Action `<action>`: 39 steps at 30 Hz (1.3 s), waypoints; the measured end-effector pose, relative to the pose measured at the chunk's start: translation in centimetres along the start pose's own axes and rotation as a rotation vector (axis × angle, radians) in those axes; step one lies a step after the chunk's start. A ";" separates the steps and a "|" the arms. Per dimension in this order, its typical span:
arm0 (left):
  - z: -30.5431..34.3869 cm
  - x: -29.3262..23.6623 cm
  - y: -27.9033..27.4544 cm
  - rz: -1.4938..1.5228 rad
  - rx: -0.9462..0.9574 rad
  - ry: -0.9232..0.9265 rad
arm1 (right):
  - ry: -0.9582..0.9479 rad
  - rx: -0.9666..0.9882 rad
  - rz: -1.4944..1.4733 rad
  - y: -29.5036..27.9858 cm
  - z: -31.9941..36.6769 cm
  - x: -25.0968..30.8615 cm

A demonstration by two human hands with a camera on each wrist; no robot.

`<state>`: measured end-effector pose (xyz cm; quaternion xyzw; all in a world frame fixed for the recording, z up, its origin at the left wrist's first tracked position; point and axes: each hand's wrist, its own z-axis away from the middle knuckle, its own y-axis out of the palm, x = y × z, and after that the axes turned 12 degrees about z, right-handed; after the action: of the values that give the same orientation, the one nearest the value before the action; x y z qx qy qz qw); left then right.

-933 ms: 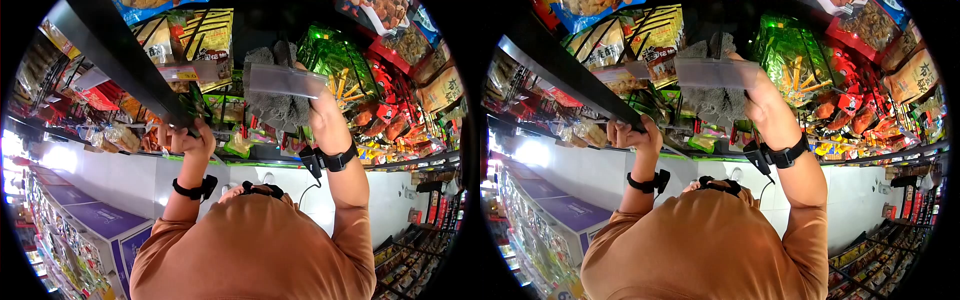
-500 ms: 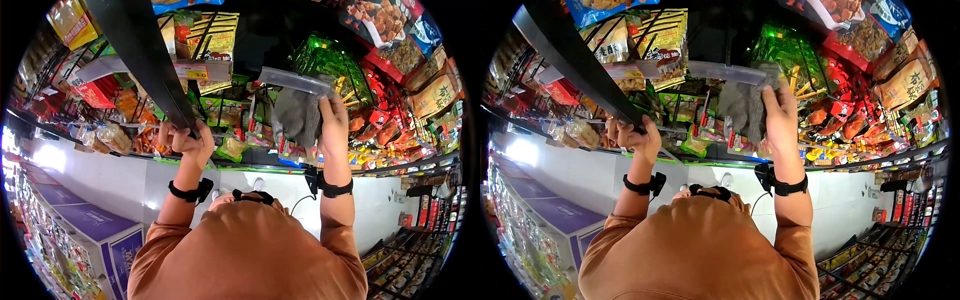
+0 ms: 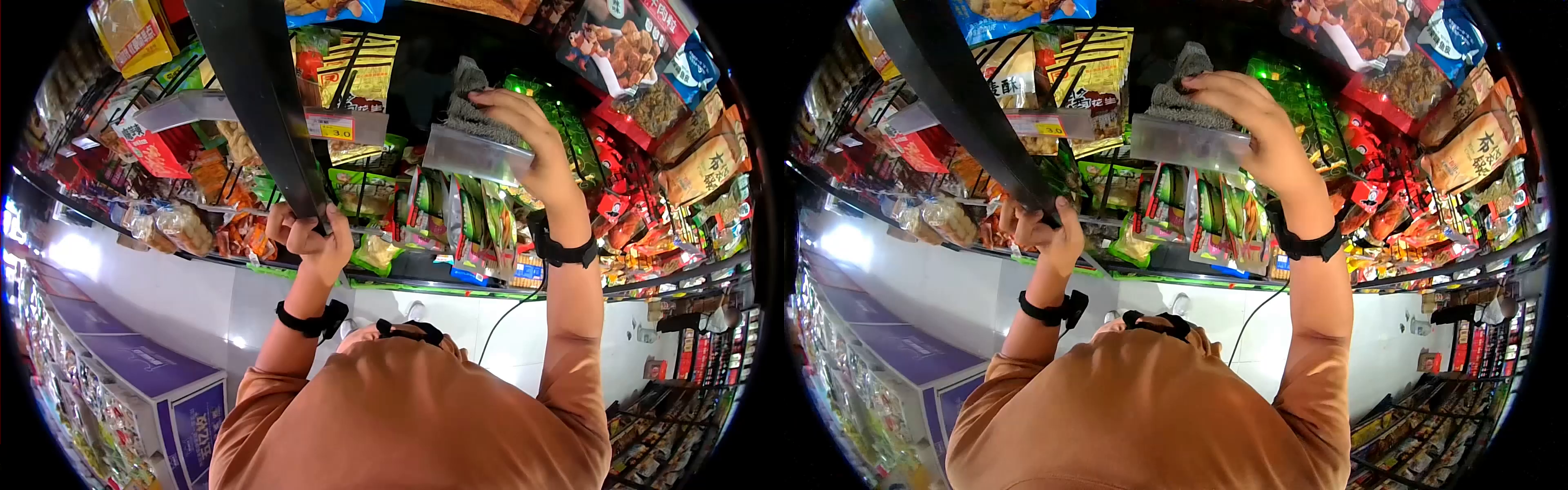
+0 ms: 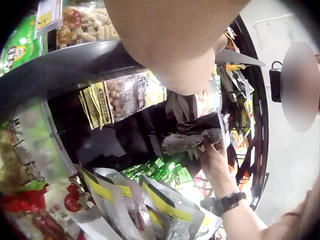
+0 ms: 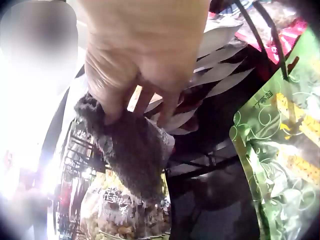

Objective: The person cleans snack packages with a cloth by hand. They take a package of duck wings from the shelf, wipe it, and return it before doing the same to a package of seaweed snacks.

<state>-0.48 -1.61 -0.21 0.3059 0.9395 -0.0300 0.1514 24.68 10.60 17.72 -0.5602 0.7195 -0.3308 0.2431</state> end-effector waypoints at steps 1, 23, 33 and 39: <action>0.1 0.0 0.1 -0.002 -0.008 -0.003 | -0.007 0.005 0.002 0.0 -0.4 -0.1; -0.4 -0.2 0.4 -0.029 -0.041 0.016 | 0.011 0.086 0.411 1.5 -2.7 -4.5; 1.3 0.9 0.3 -0.070 -0.081 0.026 | 0.135 -0.022 0.407 6.2 -4.5 -11.7; 1.5 0.9 0.6 -0.100 -0.104 0.048 | 0.268 -0.058 0.294 6.9 -5.1 -10.9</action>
<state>-0.45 -0.84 -1.87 0.2510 0.9572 0.0187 0.1428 19.34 23.20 15.75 -0.4070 0.8287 -0.3424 0.1744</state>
